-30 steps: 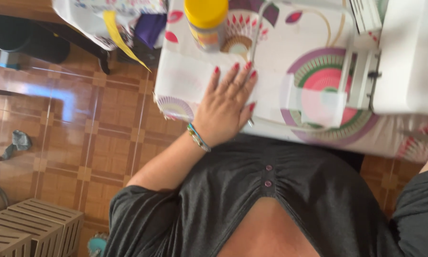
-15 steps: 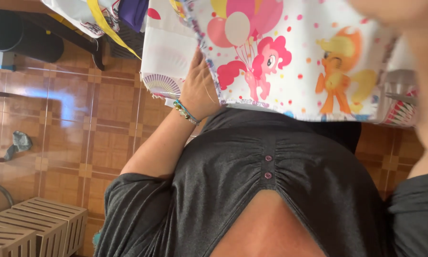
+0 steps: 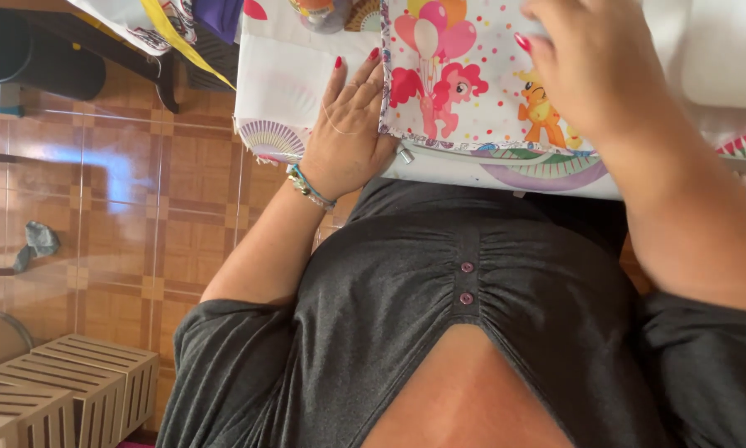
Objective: Preparing fabric for embroidery by cutting it to size and securing it in a hoop
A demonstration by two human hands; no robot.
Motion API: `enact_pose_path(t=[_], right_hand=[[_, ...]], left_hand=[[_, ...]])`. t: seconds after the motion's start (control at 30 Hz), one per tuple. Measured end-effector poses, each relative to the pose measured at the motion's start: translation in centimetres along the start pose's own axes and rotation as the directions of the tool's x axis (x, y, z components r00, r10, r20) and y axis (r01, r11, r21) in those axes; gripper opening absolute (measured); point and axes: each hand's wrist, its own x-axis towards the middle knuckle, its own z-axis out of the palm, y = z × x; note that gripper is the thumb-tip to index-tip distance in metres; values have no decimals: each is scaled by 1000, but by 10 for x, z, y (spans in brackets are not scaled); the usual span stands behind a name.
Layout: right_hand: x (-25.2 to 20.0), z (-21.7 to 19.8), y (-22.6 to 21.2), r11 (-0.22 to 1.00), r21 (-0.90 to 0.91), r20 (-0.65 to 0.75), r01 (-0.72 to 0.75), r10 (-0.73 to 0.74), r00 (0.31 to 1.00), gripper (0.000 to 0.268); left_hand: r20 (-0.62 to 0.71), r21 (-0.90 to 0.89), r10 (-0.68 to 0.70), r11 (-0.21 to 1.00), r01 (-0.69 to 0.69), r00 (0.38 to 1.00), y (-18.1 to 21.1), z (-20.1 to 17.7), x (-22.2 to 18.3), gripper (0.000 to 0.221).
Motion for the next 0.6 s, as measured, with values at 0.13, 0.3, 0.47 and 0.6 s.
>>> enact_pose_path(t=[0.13,0.3,0.47,0.6], right_hand=[[-59,-24,-22,997,-17,45,-77,77,996,29],[-103,-38,-46,967,220,-2,-125,128,992,26],[-123,-31,-49,978,177,-71,-111,125,990,31],[-138,-18,-36,993,82,-104,-91,99,990,31]], left_hand=[[56,-116,-12,993,18,998,-2,-12,4,45],[62,-314,-3,949,22,998,-5,-24,6,48],[-1,-465,-94,882,82,996,-10,-21,2,54],[22,-497,-149,857,140,989,-8,-25,6,63]])
